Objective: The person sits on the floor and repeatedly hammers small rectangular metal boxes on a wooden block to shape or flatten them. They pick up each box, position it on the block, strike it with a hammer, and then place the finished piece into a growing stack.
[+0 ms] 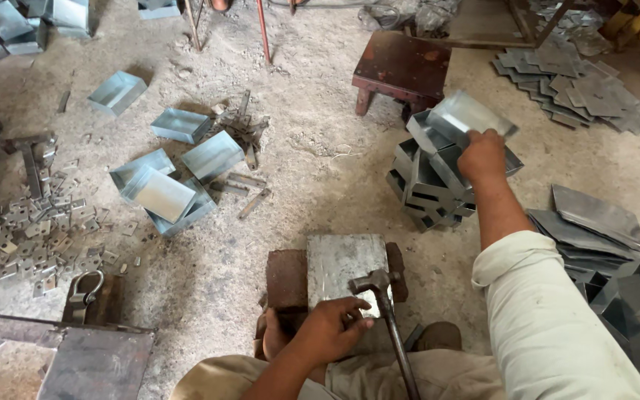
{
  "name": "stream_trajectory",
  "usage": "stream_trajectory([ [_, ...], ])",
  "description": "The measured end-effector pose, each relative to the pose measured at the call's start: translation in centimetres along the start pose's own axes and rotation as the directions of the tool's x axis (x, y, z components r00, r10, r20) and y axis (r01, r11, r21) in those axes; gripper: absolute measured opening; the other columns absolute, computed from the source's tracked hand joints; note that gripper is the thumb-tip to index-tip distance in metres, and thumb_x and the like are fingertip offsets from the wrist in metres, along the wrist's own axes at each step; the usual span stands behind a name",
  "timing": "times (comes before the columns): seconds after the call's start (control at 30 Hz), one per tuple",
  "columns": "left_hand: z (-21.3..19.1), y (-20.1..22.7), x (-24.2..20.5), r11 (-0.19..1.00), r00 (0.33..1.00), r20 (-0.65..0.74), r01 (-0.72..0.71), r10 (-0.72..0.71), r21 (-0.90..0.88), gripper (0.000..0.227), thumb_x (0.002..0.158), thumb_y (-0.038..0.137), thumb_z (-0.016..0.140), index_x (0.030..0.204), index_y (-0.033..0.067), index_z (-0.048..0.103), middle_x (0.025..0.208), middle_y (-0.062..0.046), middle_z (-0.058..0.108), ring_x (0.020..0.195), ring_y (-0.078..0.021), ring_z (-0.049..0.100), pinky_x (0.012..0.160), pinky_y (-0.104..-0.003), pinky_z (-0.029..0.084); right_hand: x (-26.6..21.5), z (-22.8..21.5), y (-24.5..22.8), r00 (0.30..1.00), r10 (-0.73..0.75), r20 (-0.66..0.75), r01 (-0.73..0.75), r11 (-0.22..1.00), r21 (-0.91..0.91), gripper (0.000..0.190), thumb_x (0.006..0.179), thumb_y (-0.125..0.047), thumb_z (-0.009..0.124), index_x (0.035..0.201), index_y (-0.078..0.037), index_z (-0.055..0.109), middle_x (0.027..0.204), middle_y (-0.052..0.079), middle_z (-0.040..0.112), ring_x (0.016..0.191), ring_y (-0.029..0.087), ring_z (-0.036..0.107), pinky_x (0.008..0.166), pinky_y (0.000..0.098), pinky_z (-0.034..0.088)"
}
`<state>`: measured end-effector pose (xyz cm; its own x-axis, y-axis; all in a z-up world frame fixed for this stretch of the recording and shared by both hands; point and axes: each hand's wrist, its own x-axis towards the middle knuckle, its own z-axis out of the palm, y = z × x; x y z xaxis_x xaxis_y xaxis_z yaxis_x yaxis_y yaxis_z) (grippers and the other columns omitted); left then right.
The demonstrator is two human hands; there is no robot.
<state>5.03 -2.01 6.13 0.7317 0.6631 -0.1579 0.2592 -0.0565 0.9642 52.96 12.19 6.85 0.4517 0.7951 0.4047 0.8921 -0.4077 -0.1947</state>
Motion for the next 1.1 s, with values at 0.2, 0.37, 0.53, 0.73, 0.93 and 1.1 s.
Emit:
stream_trajectory([
  [0.2, 0.2, -5.4, 2.4, 0.97, 0.984, -0.175, -0.075, 0.035, -0.23, 0.031, 0.093, 0.023, 0.072, 0.117, 0.0023, 0.073, 0.085, -0.005, 0.074, 0.071, -0.0094, 0.063, 0.065, -0.026, 0.053, -1.8, -2.2, -1.1, 0.971, -0.116, -0.211, 0.161, 0.964, 0.211, 0.021, 0.088, -0.001, 0.067, 0.107, 0.0, 0.077, 0.111, 0.023, 0.067, 0.102, 0.042, 0.064, 0.092, 0.0464, 0.052],
  [0.37, -3.0, -6.1, 3.2, 0.792, 0.951, -0.178, 0.099, -0.254, -0.603, 0.068, 0.1, 0.06, 0.051, 0.13, 0.0013, 0.066, 0.1, -0.012, 0.073, 0.069, -0.0177, 0.063, 0.06, -0.032, 0.052, -7.4, -12.0, -6.2, 0.929, -0.358, -0.097, 0.371, 0.895, 0.247, 0.015, 0.086, 0.004, 0.065, 0.093, -0.003, 0.077, 0.095, 0.016, 0.07, 0.102, 0.038, 0.063, 0.096, 0.0468, 0.051],
  [0.53, -6.1, -3.6, 2.2, 0.614, 0.955, 0.11, 0.262, -0.274, -0.744, 0.087, 0.083, 0.078, 0.031, 0.141, 0.0165, 0.052, 0.121, -0.01, 0.071, 0.095, -0.0288, 0.07, 0.076, -0.044, 0.059, -17.4, -18.4, -11.6, 0.813, -0.58, 0.044, 0.497, 0.732, 0.466, 0.013, 0.08, -0.001, 0.071, 0.089, -0.009, 0.077, 0.108, 0.012, 0.072, 0.118, 0.034, 0.06, 0.095, 0.0436, 0.051],
  [0.73, -2.5, -7.2, 2.2, 0.905, 0.92, 0.163, 0.383, -0.356, -0.187, 0.063, 0.091, 0.051, 0.062, 0.134, 0.0054, 0.064, 0.123, -0.014, 0.075, 0.112, -0.029, 0.07, 0.092, -0.044, 0.053, -27.6, -18.3, -15.8, 0.656, -0.741, 0.144, 0.588, 0.621, 0.519, 0.024, 0.079, 0.002, 0.068, 0.097, -0.011, 0.077, 0.111, 0.007, 0.074, 0.13, 0.033, 0.059, 0.102, 0.0413, 0.051],
  [0.93, -3.8, -5.2, 0.4, 0.935, 0.911, -0.369, 0.278, -0.183, 0.222, 0.045, 0.095, 0.037, 0.063, 0.128, 0.0066, 0.067, 0.116, -0.021, 0.074, 0.107, -0.0371, 0.072, 0.092, -0.044, 0.054, -34.3, -11.0, -14.0, 0.999, 0.03, -0.033, 0.0, 0.755, 0.656, 0.04, 0.082, -0.013, 0.078, 0.12, -0.007, 0.066, 0.118, 0.016, 0.067, 0.107, 0.032, 0.067, 0.088, 0.0414, 0.055],
  [1.1, -6.4, 0.3, 0.2, 0.773, 0.836, -0.481, 0.113, 0.266, 0.624, 0.053, 0.085, 0.016, 0.06, 0.138, 0.0114, 0.056, 0.125, -0.021, 0.066, 0.114, -0.0397, 0.063, 0.098, -0.057, 0.044, -36.4, -3.4, -11.4, 0.687, 0.198, 0.7, -0.724, 0.271, 0.634, 0.062, 0.086, -0.018, 0.08, 0.138, -0.008, 0.048, 0.1, 0.016, 0.067, 0.074, 0.025, 0.067, 0.059, 0.0394, 0.055],
])
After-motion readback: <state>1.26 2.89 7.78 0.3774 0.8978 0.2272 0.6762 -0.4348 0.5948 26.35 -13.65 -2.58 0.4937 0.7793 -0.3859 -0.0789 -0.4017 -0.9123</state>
